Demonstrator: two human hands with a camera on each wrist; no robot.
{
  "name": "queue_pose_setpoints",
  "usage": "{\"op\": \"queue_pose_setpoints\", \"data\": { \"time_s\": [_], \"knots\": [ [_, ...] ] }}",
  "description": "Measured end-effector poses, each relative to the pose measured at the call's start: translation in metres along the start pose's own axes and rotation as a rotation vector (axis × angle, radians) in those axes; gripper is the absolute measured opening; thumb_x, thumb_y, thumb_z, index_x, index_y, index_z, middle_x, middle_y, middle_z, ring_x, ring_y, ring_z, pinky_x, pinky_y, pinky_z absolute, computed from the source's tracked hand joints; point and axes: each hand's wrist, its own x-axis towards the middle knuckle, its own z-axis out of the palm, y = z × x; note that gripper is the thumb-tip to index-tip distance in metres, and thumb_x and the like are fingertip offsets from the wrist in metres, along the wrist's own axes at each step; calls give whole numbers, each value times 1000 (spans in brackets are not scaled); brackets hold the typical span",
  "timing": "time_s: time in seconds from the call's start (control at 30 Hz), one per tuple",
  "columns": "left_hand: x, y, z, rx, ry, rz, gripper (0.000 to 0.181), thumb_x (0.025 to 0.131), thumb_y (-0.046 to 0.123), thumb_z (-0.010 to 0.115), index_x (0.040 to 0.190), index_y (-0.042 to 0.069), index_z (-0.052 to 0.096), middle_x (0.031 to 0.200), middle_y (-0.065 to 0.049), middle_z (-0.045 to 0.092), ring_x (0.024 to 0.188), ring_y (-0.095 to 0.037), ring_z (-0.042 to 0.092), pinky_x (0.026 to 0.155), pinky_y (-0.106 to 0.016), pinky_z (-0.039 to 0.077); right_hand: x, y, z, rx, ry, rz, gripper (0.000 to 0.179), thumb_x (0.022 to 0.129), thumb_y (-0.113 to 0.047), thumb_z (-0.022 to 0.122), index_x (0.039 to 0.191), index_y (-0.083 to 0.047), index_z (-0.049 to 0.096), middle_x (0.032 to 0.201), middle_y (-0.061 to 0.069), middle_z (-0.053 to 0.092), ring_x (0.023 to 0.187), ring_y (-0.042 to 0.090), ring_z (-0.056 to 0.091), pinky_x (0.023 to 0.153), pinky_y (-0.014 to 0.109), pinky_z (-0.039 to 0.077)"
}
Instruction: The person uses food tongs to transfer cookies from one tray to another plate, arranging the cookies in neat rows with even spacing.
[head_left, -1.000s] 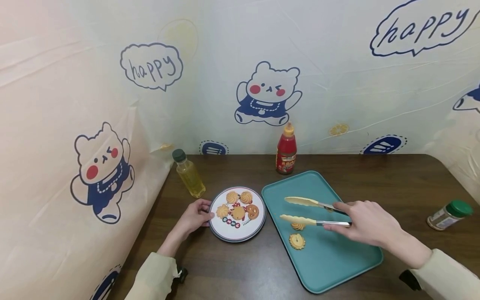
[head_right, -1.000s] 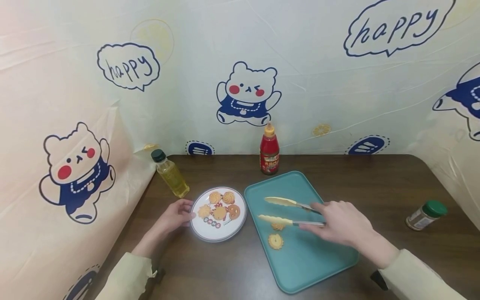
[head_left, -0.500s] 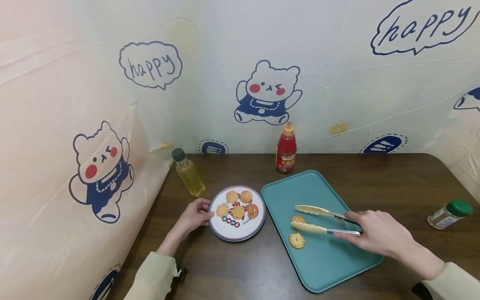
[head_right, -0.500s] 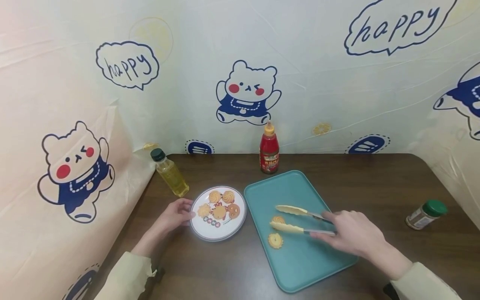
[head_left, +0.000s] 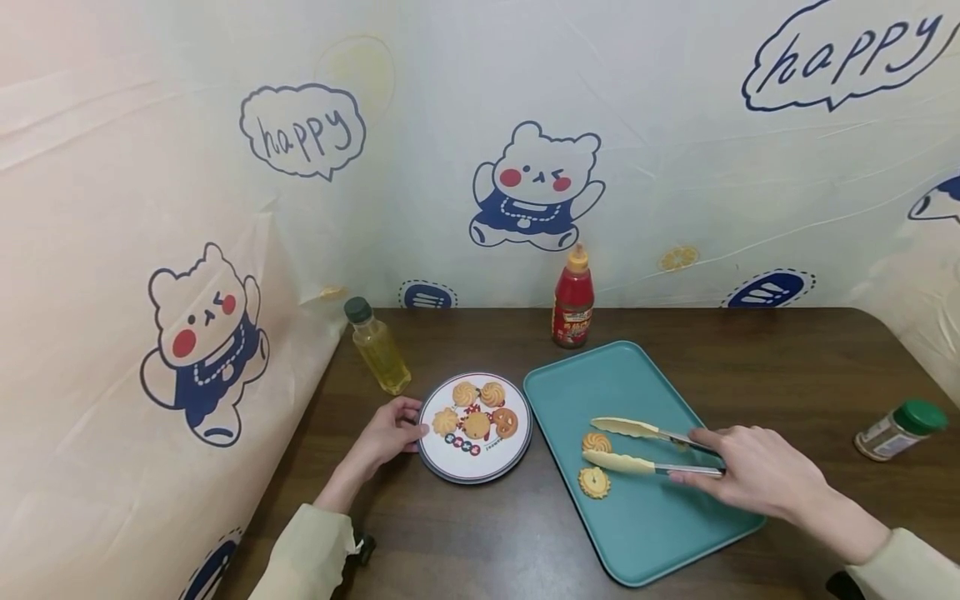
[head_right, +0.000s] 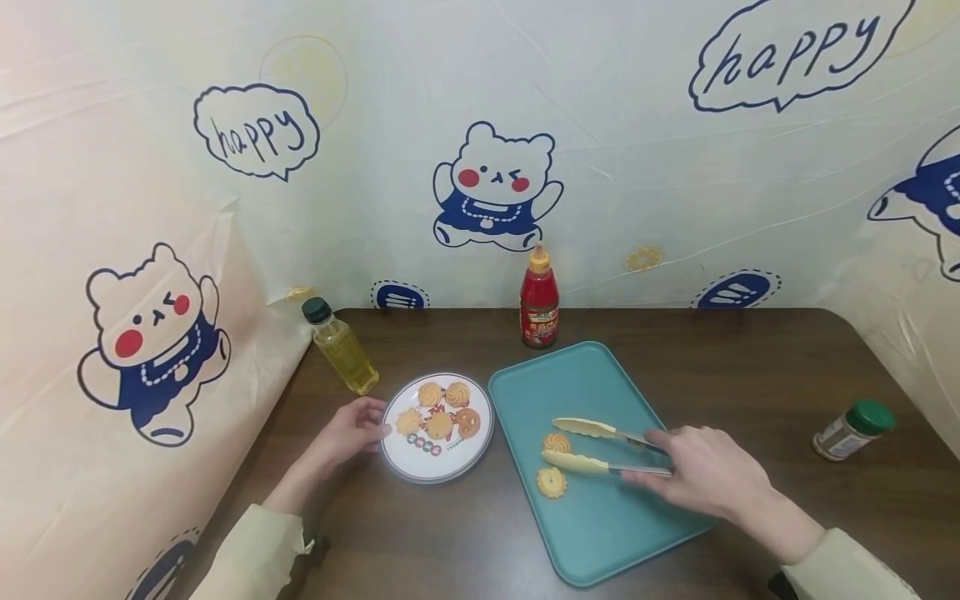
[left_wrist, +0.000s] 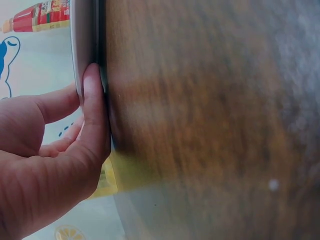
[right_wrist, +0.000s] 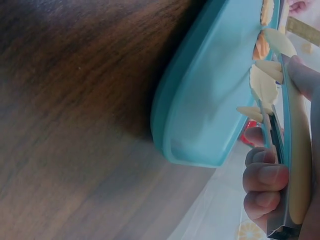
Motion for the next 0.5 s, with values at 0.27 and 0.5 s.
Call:
{"op": "queue_pose_setpoints", "data": {
  "time_s": [0.27,0.5],
  "knots": [
    [0,0,0,3,7,-8,41,92,1,69,130,-1,53,113,-18,56,90,-25,59,71,-35,60,-1,1,1,1,14,-13,62,81,-69,67,106,-13,75,65,-12,58,53,-1,39,43,24,34],
    [0,1,0,5,5,-6,41,92,1,69,130,-2,53,114,-18,56,90,-25,58,71,-35,60,-3,2,3,-15,44,-28,59,80,-68,69,104,-14,75,65,-12,59,51,-2,37,42,24,33]
  ]
}}
